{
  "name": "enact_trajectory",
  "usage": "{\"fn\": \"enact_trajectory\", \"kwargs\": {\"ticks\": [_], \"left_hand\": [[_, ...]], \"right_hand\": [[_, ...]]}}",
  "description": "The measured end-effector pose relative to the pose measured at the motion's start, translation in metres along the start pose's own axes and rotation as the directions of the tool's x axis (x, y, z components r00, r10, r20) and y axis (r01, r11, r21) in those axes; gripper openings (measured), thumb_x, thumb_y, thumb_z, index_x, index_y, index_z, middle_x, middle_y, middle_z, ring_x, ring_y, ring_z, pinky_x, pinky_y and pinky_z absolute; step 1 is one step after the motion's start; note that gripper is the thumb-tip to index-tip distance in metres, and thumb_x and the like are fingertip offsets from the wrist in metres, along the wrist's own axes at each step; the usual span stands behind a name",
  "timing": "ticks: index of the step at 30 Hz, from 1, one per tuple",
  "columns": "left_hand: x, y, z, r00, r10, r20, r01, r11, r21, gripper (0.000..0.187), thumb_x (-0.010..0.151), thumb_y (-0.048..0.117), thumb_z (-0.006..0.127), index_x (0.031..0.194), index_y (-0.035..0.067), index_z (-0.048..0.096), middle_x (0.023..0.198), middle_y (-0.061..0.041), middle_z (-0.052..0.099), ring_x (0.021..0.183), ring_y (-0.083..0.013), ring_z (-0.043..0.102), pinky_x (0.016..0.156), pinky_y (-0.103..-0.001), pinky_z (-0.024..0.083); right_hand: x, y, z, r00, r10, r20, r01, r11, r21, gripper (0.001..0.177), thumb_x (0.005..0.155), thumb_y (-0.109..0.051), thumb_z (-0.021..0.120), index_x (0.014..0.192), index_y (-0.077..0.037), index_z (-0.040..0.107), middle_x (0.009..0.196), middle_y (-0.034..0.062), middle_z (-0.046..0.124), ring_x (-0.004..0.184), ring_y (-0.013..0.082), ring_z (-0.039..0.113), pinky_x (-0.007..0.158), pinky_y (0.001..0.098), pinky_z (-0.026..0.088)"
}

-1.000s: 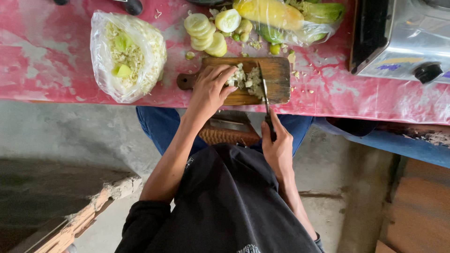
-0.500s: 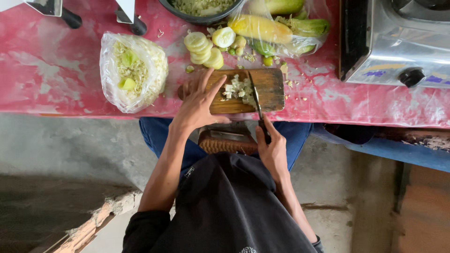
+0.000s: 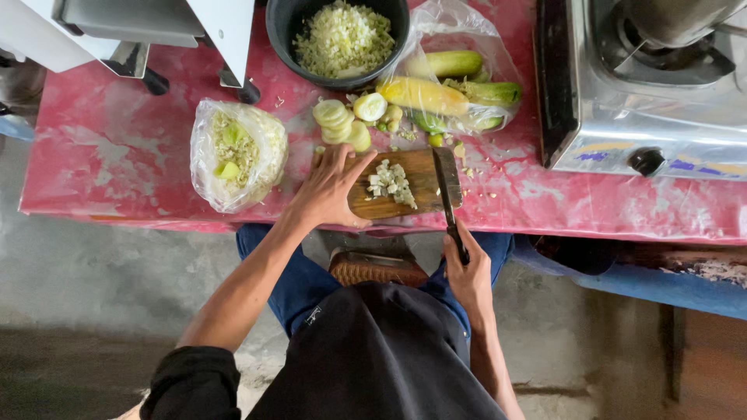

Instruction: The person chops a cucumber into small pieces on a wooden board using a knife and then transfers the pieces into a bowl.

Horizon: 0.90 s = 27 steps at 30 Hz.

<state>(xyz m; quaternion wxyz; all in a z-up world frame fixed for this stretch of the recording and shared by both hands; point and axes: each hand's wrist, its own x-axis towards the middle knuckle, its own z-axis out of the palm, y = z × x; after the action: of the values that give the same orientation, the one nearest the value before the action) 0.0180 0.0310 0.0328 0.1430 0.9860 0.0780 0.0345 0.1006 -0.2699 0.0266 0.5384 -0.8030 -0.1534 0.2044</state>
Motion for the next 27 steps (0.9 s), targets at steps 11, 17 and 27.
{"fn": "enact_trajectory", "kwargs": {"ticks": [11,17,27], "left_hand": [[0.008,0.010,-0.034,0.999,-0.009,-0.040,0.012,0.998,0.066,0.125,0.038,0.060,0.096,0.137,0.004,0.042,0.126,-0.020,0.054,0.122,-0.0363,0.046,0.101,-0.058,0.033],[0.005,0.011,-0.097,0.997,-0.055,-0.061,0.061,0.992,0.109,0.119,0.034,0.057,0.098,0.126,0.005,0.043,0.121,-0.019,0.057,0.115,-0.0332,0.049,0.096,-0.054,0.032],[0.067,-0.027,-0.227,0.990,-0.124,-0.069,0.141,0.799,0.585,0.133,0.043,0.065,0.096,0.135,-0.010,0.036,0.105,-0.029,0.068,0.111,-0.0428,0.056,0.106,-0.051,0.029]], "right_hand": [[-0.002,0.000,0.002,0.996,0.035,0.077,-0.048,0.983,0.180,0.049,0.100,-0.024,0.062,0.146,-0.009,0.059,0.075,-0.0036,0.057,0.056,0.0030,0.046,0.048,0.0225,0.038],[0.015,-0.018,0.010,0.985,-0.022,0.170,-0.045,0.924,0.379,0.050,0.102,-0.023,0.059,0.150,-0.011,0.055,0.076,-0.0036,0.056,0.051,0.0021,0.045,0.042,0.0214,0.035],[0.092,-0.121,0.092,0.883,-0.344,0.319,0.001,0.681,0.732,0.053,0.106,-0.026,0.057,0.156,-0.013,0.046,0.080,-0.0002,0.058,0.050,0.0041,0.044,0.043,0.0226,0.033]]}}
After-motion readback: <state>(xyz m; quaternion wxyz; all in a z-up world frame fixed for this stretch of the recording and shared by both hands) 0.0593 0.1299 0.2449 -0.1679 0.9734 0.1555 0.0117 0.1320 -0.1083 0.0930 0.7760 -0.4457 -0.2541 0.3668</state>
